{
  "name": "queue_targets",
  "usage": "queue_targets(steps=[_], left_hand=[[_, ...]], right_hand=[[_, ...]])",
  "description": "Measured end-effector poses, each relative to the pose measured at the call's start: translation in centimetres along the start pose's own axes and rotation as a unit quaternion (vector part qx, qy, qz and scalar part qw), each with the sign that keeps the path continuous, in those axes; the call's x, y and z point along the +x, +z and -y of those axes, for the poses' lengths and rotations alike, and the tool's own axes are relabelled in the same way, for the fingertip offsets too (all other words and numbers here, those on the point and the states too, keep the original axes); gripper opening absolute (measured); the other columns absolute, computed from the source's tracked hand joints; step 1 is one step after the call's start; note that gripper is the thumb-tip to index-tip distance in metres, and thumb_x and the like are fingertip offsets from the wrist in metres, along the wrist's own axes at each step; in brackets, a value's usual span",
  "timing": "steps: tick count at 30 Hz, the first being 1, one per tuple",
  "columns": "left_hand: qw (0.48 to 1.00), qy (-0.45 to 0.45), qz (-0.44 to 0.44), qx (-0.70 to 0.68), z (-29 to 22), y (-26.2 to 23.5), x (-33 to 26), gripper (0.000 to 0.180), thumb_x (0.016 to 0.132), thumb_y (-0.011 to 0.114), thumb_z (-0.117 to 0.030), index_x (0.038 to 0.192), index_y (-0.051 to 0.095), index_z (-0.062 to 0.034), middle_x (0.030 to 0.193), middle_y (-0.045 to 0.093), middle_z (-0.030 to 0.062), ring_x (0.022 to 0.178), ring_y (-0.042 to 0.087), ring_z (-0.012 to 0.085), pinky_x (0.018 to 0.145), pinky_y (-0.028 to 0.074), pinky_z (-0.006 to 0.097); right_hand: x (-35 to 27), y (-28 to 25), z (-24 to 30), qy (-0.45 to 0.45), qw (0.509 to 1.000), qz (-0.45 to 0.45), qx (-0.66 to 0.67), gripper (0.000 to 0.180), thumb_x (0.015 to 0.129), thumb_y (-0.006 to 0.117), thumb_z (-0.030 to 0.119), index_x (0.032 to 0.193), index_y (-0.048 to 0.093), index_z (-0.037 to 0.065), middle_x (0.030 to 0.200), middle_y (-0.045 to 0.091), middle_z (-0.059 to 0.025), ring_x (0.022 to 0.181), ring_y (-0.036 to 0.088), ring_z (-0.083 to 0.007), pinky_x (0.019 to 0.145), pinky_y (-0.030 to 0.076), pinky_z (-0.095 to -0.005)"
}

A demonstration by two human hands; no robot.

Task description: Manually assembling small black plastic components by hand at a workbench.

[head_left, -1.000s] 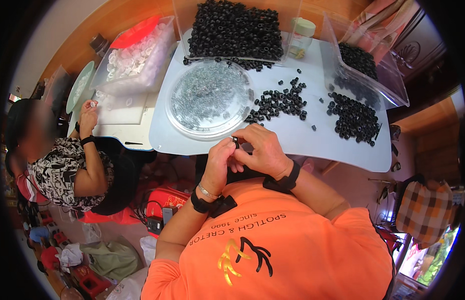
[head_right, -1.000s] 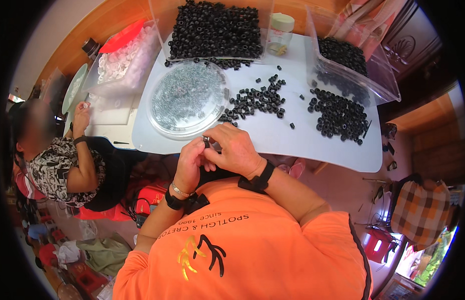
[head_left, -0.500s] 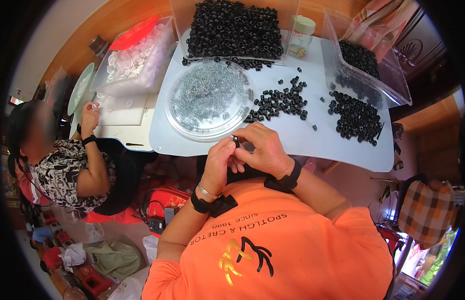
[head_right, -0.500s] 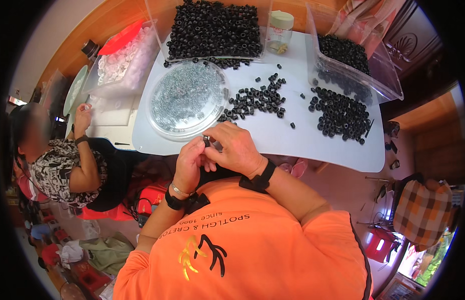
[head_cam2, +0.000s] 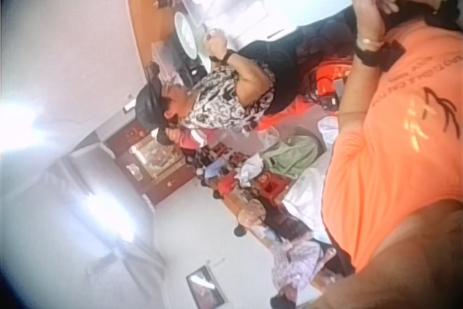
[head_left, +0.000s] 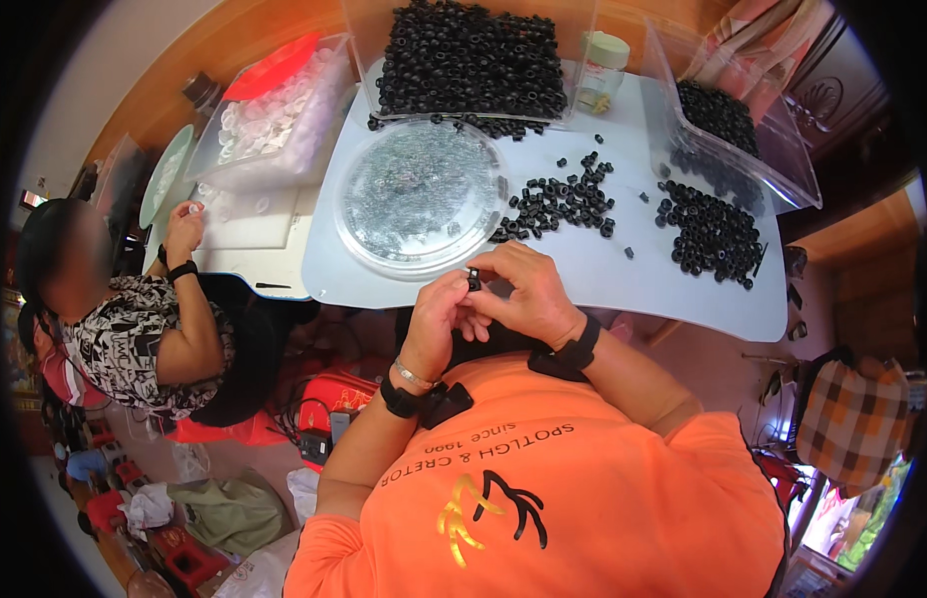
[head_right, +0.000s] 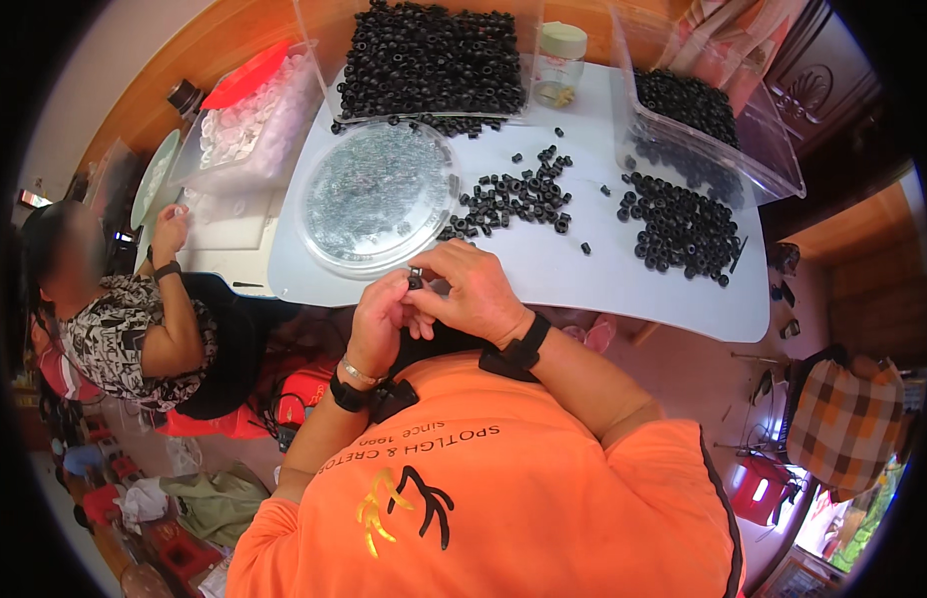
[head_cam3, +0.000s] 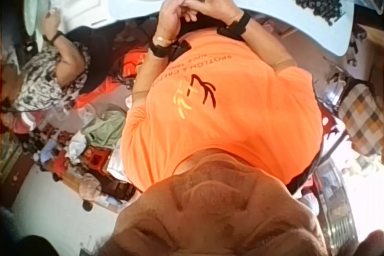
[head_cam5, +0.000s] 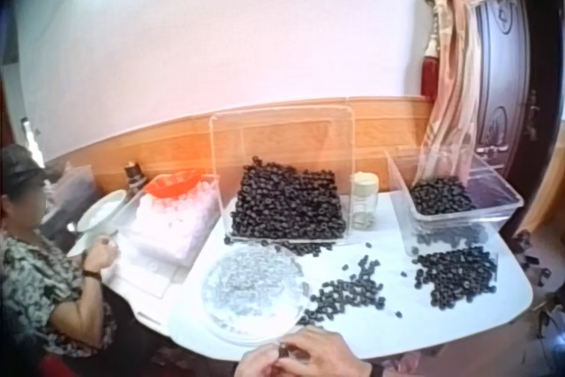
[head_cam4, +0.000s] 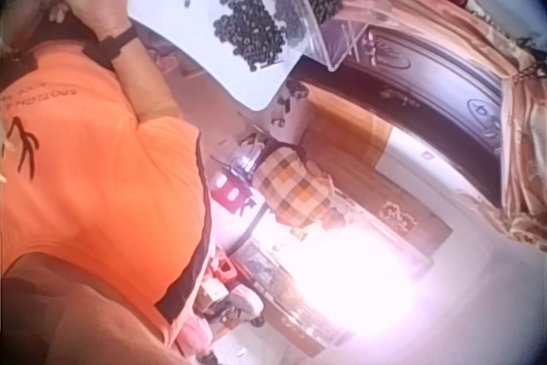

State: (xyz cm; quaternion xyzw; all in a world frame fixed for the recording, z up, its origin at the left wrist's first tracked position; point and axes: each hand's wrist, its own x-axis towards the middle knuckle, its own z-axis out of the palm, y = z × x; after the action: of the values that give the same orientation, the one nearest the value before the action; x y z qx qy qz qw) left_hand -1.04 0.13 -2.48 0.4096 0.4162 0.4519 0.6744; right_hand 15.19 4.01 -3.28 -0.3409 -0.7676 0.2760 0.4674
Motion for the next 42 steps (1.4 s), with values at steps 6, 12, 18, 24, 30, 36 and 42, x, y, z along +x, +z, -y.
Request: queue_targets(steps=[6,12,18,24,30,36,42], left_hand=[[1.0,-0.017,-0.004,0.0,0.5,-0.4,0.1,0.034,0.095,0.039,-0.026,0.1,0.057,0.002,0.069,0.061,0.0074,0.053,0.058,0.0133,0.048,0.042,0.021],[1.0,-0.012,-0.003,-0.015,0.5,-0.3,-0.1,0.031,0.096,0.041,-0.025,0.104,0.057,0.0012,0.07,0.061,0.0062,0.054,0.058,0.0125,0.048,0.042,0.02],[1.0,-0.001,-0.007,0.01,0.1,0.1,-0.3,0.031,0.098,0.041,-0.026,0.106,0.057,-0.0004,0.072,0.06,0.0031,0.055,0.057,0.0094,0.048,0.041,0.019],[0.994,0.017,-0.036,0.103,0.0,0.4,-0.6,0.029,0.098,0.041,-0.024,0.108,0.056,-0.0011,0.071,0.058,0.0009,0.053,0.054,0.007,0.046,0.038,0.018],[0.992,0.026,-0.044,0.113,0.3,0.4,-0.5,0.028,0.098,0.04,-0.022,0.108,0.056,-0.0013,0.07,0.058,0.0013,0.051,0.053,0.0063,0.044,0.037,0.017],[0.991,0.024,-0.042,0.121,0.4,0.5,-0.4,0.027,0.098,0.039,-0.021,0.106,0.056,-0.0015,0.071,0.058,0.0018,0.051,0.053,0.0064,0.043,0.037,0.018],[0.991,0.018,-0.046,0.122,0.3,0.8,-0.4,0.025,0.099,0.039,-0.022,0.093,0.054,-0.0039,0.07,0.057,0.002,0.05,0.052,0.0068,0.043,0.037,0.018]], right_hand=[[-0.1,0.1,0.0,-0.014,1.0,-0.02,-0.011,0.025,0.07,0.073,0.013,0.092,0.065,0.006,0.076,0.063,-0.0066,0.071,0.061,-0.0242,0.064,0.05,-0.0333],[0.0,-0.1,-0.1,-0.034,0.999,-0.005,-0.007,0.028,0.07,0.073,0.012,0.096,0.064,0.007,0.079,0.064,-0.0068,0.074,0.061,-0.0249,0.065,0.05,-0.0333],[-0.1,0.1,-0.3,-0.041,0.999,-0.016,-0.006,0.028,0.07,0.073,0.012,0.096,0.064,0.006,0.082,0.064,-0.0089,0.074,0.061,-0.0262,0.066,0.051,-0.0345],[0.0,0.1,-0.4,-0.066,0.997,-0.024,-0.04,0.032,0.066,0.073,0.005,0.096,0.064,0.004,0.081,0.064,-0.0094,0.073,0.061,-0.0257,0.062,0.05,-0.0331],[-0.2,0.2,-0.3,-0.059,0.996,-0.027,-0.056,0.026,0.069,0.071,0.01,0.093,0.064,0.005,0.081,0.063,-0.0093,0.072,0.06,-0.0271,0.063,0.051,-0.0341],[-0.3,0.2,-0.2,-0.061,0.995,-0.031,-0.071,0.025,0.068,0.071,0.009,0.092,0.064,0.006,0.077,0.062,-0.008,0.07,0.06,-0.0264,0.062,0.05,-0.0341],[-0.3,0.1,0.0,-0.066,0.995,-0.025,-0.076,0.022,0.069,0.07,0.009,0.09,0.063,0.006,0.073,0.061,-0.0074,0.067,0.058,-0.0266,0.06,0.049,-0.0348]])
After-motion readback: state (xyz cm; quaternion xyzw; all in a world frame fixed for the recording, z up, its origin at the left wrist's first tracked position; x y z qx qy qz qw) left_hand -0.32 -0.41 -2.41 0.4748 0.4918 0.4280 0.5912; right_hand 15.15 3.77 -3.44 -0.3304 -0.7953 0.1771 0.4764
